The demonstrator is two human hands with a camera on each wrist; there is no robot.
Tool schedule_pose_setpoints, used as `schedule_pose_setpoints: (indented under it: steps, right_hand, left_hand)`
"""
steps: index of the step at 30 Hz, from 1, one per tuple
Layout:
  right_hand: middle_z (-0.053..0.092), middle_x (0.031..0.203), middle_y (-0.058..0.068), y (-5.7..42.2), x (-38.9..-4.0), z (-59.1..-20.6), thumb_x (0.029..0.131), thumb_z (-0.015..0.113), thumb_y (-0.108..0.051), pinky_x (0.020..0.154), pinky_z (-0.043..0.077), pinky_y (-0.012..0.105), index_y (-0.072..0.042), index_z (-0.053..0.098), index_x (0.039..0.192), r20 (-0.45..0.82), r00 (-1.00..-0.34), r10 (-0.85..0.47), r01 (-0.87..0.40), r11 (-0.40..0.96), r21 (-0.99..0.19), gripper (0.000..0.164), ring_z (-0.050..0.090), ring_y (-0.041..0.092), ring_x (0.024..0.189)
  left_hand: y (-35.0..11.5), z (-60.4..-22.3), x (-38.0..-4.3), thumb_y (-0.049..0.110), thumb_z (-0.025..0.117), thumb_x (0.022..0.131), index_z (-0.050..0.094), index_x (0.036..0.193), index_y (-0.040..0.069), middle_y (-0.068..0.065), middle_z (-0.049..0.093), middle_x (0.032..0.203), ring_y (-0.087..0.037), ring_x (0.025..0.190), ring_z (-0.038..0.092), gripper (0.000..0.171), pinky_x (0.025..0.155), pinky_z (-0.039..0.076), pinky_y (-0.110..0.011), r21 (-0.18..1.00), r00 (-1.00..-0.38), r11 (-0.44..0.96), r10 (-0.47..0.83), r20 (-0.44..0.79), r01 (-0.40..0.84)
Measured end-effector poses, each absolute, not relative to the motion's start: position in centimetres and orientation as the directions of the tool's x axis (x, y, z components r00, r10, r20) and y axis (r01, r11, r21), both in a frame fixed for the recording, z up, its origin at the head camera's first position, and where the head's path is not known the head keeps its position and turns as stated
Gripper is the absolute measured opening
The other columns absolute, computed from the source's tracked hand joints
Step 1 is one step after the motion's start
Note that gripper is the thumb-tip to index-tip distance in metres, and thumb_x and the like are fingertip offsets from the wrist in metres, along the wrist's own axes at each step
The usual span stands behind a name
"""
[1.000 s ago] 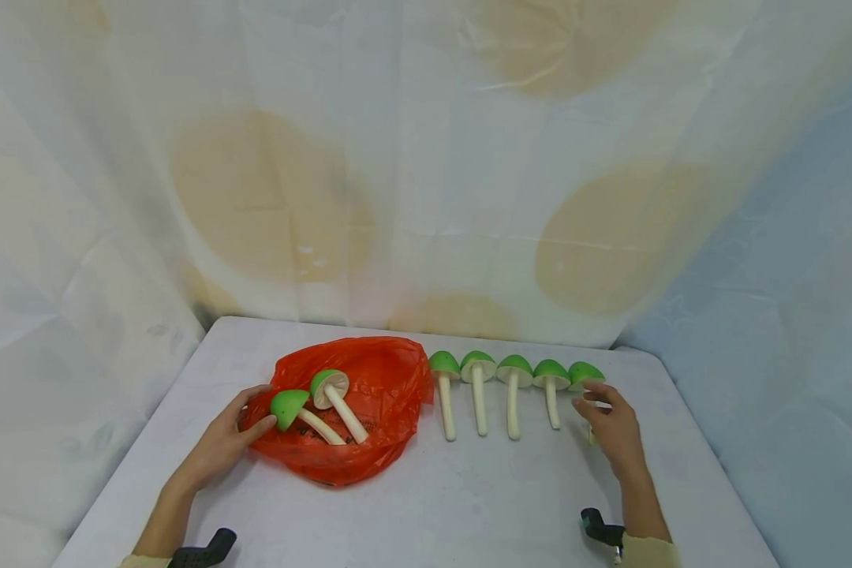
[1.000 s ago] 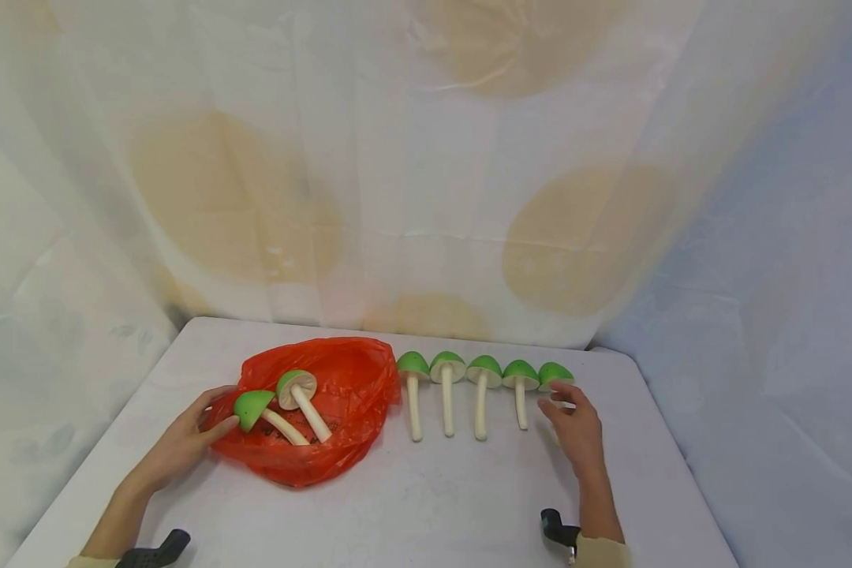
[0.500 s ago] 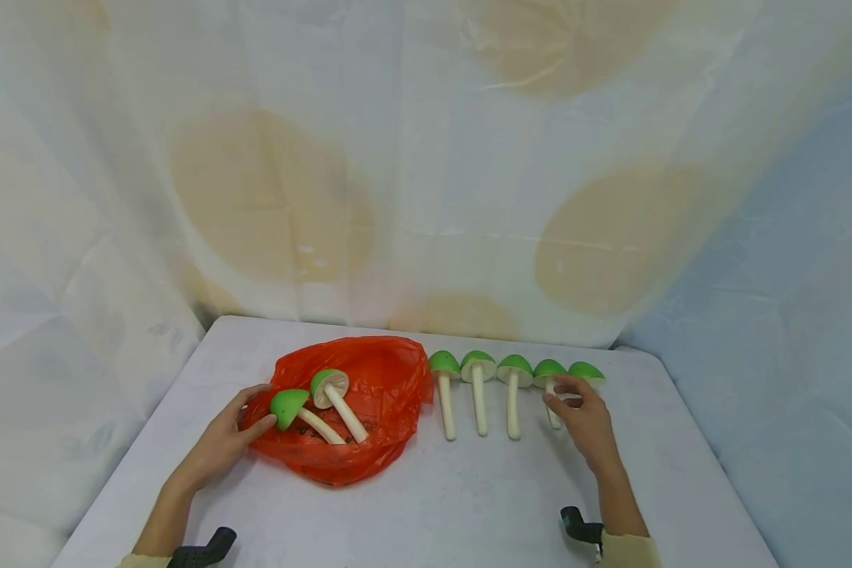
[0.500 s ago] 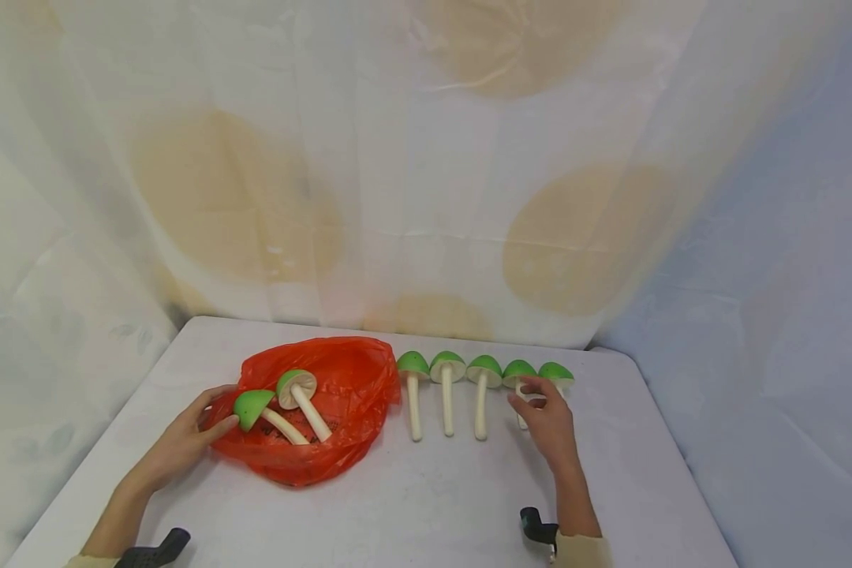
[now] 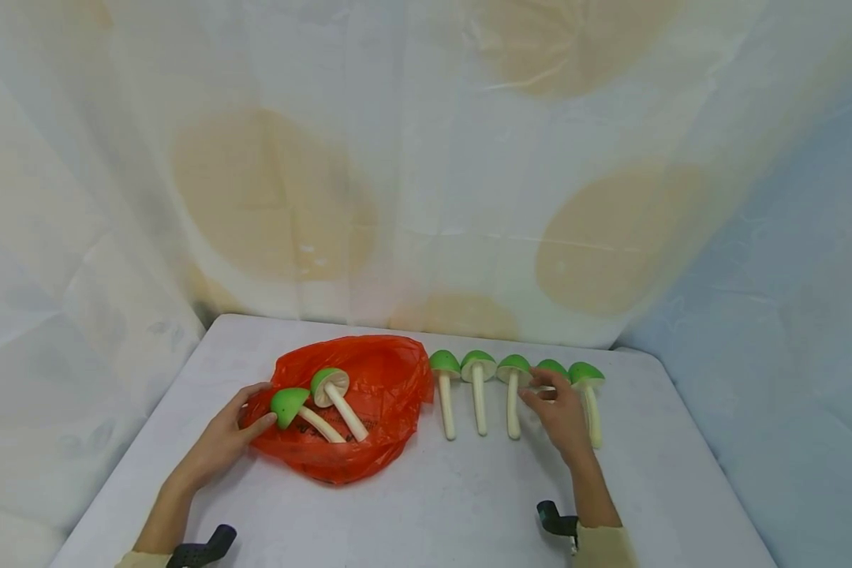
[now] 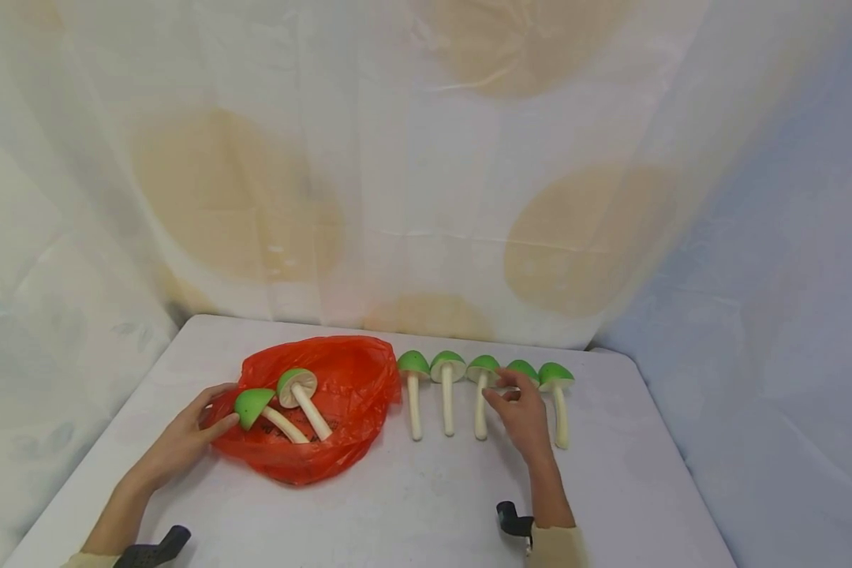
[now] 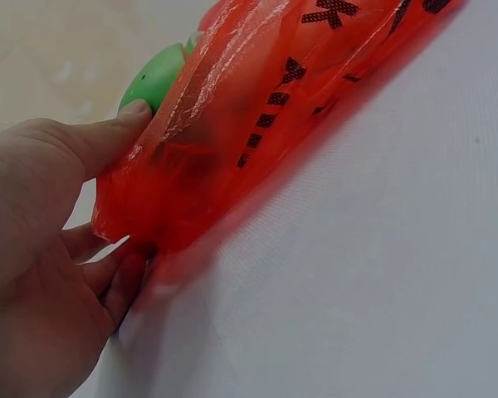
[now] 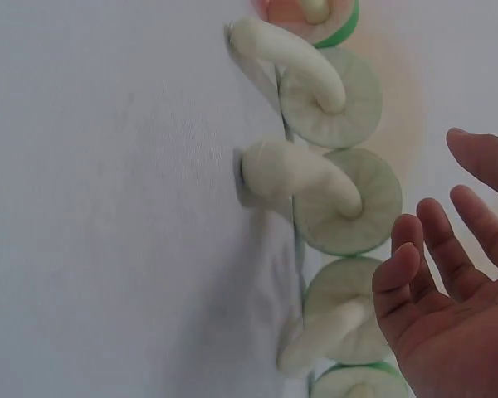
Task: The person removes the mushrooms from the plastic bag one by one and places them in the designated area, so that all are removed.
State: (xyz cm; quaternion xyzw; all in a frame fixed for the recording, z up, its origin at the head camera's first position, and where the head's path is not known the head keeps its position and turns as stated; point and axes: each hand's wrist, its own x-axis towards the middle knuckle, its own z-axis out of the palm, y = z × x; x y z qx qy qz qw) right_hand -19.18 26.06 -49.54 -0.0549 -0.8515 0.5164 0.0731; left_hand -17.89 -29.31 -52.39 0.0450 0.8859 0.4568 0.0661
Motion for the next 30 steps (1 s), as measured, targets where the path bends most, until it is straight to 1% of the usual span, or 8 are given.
schedule_pose_setpoints:
  steps: [7,11,17,19,24,27,30]
  right_hand:
    - [0.061,0.124,0.013,24.7,-19.5,-49.4,0.090,0.077,-0.035,0.077,0.053,0.028,-0.012,0.055,0.137,0.091,-0.987,0.131,-0.029,0.413,-0.910,0.057,0.058,0.029,0.108]
    - [0.061,0.122,0.013,23.8,-19.5,-49.2,0.089,0.078,-0.034,0.077,0.053,0.028,-0.012,0.056,0.136,0.108,-0.988,0.111,-0.052,0.417,-0.907,0.056,0.058,0.028,0.106]
    - [0.061,0.122,0.014,22.3,-19.6,-48.9,0.090,0.078,-0.031,0.078,0.052,0.026,-0.015,0.057,0.135,0.119,-0.988,0.095,-0.068,0.421,-0.905,0.052,0.059,0.027,0.103]
    - [0.061,0.122,0.015,21.8,-19.7,-48.9,0.090,0.078,-0.029,0.078,0.052,0.025,-0.014,0.056,0.136,0.122,-0.989,0.087,-0.077,0.407,-0.910,0.053,0.059,0.027,0.104]
    - [0.061,0.119,0.013,20.4,-20.0,-48.7,0.090,0.078,-0.026,0.073,0.053,0.025,-0.010,0.056,0.136,0.150,-0.987,0.050,-0.120,0.381,-0.917,0.054,0.059,0.028,0.101]
    - [0.062,0.118,0.013,19.7,-20.0,-48.6,0.089,0.079,-0.026,0.073,0.053,0.026,-0.011,0.057,0.135,0.159,-0.987,0.030,-0.135,0.382,-0.914,0.053,0.060,0.027,0.099]
    - [0.063,0.118,0.014,19.0,-20.0,-48.5,0.089,0.078,-0.025,0.076,0.053,0.028,-0.013,0.058,0.134,0.161,-0.987,0.018,-0.141,0.393,-0.908,0.051,0.060,0.025,0.098]
  left_hand:
    - [-29.1,-52.2,-17.9,0.055,0.063,0.094,0.035,0.153,0.018,-0.019,0.031,0.159,-0.046,0.145,0.027,0.075,0.108,0.026,-0.076,0.815,-0.986,0.580,0.137,-0.090,0.006]
    - [-29.2,-52.3,-17.8,0.054,0.063,0.094,0.035,0.153,0.017,-0.019,0.031,0.159,-0.047,0.145,0.026,0.075,0.108,0.026,-0.076,0.814,-0.986,0.581,0.139,-0.090,0.008]
    - [-29.3,-52.5,-17.9,0.053,0.064,0.095,0.036,0.153,0.017,-0.018,0.032,0.159,-0.047,0.145,0.026,0.074,0.108,0.025,-0.076,0.815,-0.987,0.579,0.144,-0.072,0.025]
    - [-29.3,-52.5,-17.9,0.052,0.064,0.095,0.036,0.153,0.017,-0.018,0.032,0.159,-0.047,0.145,0.026,0.073,0.108,0.025,-0.076,0.819,-0.987,0.573,0.148,-0.067,0.030]
    - [-29.4,-52.6,-18.0,0.051,0.065,0.095,0.035,0.153,0.017,-0.018,0.030,0.160,-0.047,0.146,0.025,0.074,0.108,0.026,-0.076,0.828,-0.986,0.561,0.149,-0.072,0.025]
    - [-29.4,-52.6,-18.0,0.052,0.065,0.094,0.035,0.154,0.017,-0.018,0.029,0.160,-0.047,0.146,0.024,0.075,0.108,0.026,-0.075,0.831,-0.986,0.556,0.148,-0.080,0.016]
    - [-29.4,-52.6,-18.0,0.052,0.065,0.094,0.034,0.154,0.017,-0.018,0.029,0.161,-0.047,0.146,0.025,0.075,0.108,0.027,-0.075,0.834,-0.985,0.552,0.148,-0.085,0.011]
